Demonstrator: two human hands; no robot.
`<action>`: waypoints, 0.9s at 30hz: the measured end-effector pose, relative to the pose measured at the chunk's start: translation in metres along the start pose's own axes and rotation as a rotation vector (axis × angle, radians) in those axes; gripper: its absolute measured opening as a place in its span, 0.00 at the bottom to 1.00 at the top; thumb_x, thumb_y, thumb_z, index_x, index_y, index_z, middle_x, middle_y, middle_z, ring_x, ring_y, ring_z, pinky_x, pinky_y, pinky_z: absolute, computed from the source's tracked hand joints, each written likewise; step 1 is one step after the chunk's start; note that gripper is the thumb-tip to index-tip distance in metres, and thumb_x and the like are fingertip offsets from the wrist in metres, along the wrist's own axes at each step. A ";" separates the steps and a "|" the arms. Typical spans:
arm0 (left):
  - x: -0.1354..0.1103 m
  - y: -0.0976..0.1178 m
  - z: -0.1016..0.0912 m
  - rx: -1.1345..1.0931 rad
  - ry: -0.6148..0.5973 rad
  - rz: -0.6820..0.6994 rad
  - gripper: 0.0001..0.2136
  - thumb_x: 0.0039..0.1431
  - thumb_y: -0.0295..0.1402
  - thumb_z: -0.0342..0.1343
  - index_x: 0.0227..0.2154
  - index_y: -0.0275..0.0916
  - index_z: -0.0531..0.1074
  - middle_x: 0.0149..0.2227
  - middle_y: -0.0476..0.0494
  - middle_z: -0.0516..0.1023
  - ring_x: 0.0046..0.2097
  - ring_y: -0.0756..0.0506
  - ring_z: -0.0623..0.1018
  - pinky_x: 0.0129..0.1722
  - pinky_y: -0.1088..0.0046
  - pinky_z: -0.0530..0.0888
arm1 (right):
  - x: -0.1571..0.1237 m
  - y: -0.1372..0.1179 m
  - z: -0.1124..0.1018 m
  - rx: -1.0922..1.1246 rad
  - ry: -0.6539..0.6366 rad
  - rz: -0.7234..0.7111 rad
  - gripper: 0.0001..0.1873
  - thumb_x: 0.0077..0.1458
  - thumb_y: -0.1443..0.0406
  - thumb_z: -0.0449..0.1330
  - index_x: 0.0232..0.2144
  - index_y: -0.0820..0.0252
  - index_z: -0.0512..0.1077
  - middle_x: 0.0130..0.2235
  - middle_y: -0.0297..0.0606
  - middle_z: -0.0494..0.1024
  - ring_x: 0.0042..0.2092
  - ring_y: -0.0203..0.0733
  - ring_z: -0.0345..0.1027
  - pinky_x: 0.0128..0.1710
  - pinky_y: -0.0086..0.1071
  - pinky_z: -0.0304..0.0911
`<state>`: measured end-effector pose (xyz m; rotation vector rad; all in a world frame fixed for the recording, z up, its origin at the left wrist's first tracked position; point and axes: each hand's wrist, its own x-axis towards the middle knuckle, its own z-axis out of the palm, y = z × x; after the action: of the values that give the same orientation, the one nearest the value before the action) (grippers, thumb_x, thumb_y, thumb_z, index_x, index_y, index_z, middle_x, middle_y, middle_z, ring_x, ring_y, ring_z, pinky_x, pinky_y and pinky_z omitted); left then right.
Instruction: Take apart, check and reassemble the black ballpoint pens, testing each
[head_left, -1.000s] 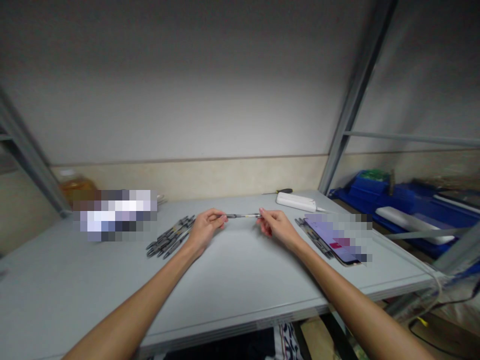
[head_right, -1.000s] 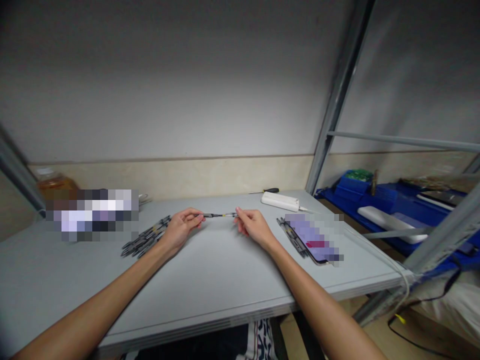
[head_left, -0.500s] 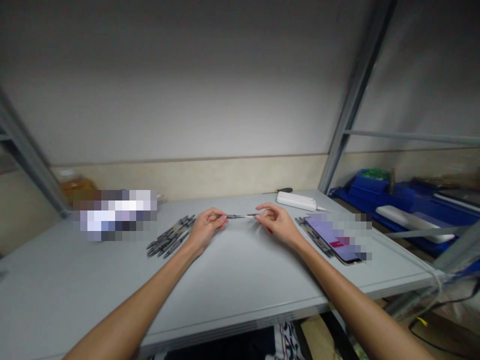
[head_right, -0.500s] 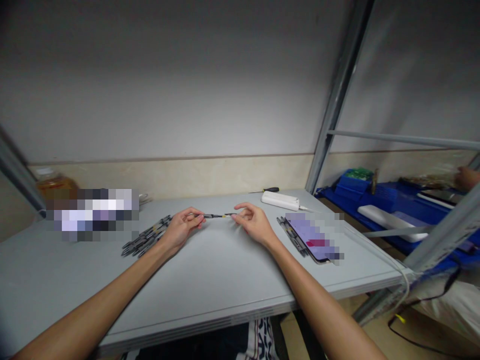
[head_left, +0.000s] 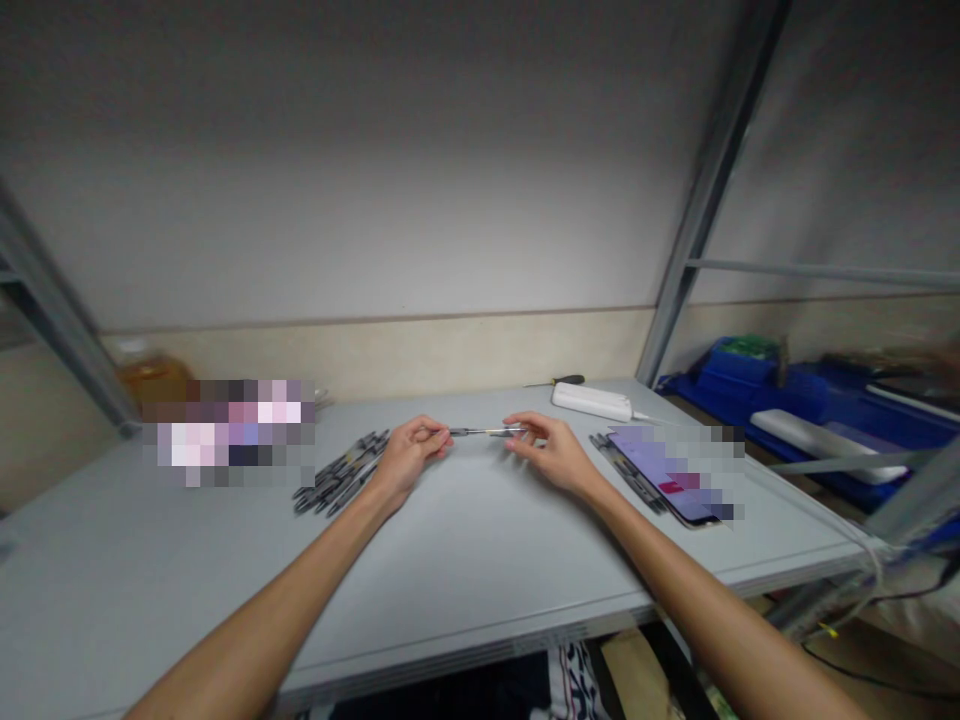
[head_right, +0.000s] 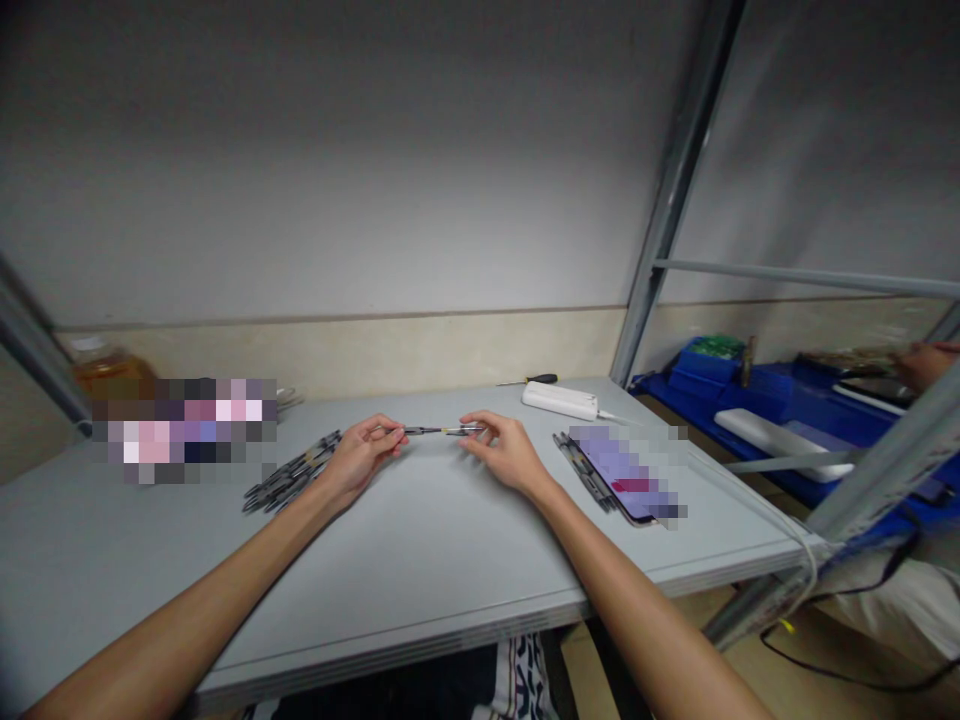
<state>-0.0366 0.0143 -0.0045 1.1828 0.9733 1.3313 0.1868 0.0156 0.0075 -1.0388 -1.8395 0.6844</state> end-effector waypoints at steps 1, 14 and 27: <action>-0.001 0.001 0.000 -0.010 0.001 -0.024 0.13 0.38 0.35 0.65 0.24 0.35 0.69 0.23 0.48 0.75 0.23 0.55 0.70 0.27 0.80 0.66 | 0.000 0.000 0.000 -0.033 -0.006 -0.017 0.16 0.45 0.60 0.61 0.37 0.62 0.73 0.27 0.36 0.74 0.27 0.35 0.63 0.28 0.28 0.58; 0.000 0.000 -0.001 -0.118 0.015 -0.218 0.10 0.38 0.30 0.64 0.20 0.34 0.68 0.19 0.50 0.70 0.21 0.56 0.67 0.22 0.81 0.65 | -0.005 -0.002 0.004 -0.137 -0.047 -0.121 0.13 0.48 0.59 0.60 0.35 0.60 0.74 0.22 0.34 0.71 0.23 0.35 0.58 0.25 0.28 0.53; -0.014 0.010 0.011 0.310 0.020 0.256 0.07 0.42 0.33 0.61 0.23 0.35 0.70 0.22 0.48 0.74 0.26 0.50 0.73 0.27 0.77 0.66 | -0.003 -0.005 -0.001 0.373 -0.211 0.290 0.18 0.49 0.53 0.55 0.21 0.62 0.68 0.12 0.23 0.52 0.15 0.27 0.40 0.15 0.26 0.36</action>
<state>-0.0280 -0.0016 0.0058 1.5743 1.0988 1.4272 0.1868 0.0106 0.0109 -1.0193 -1.6593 1.2995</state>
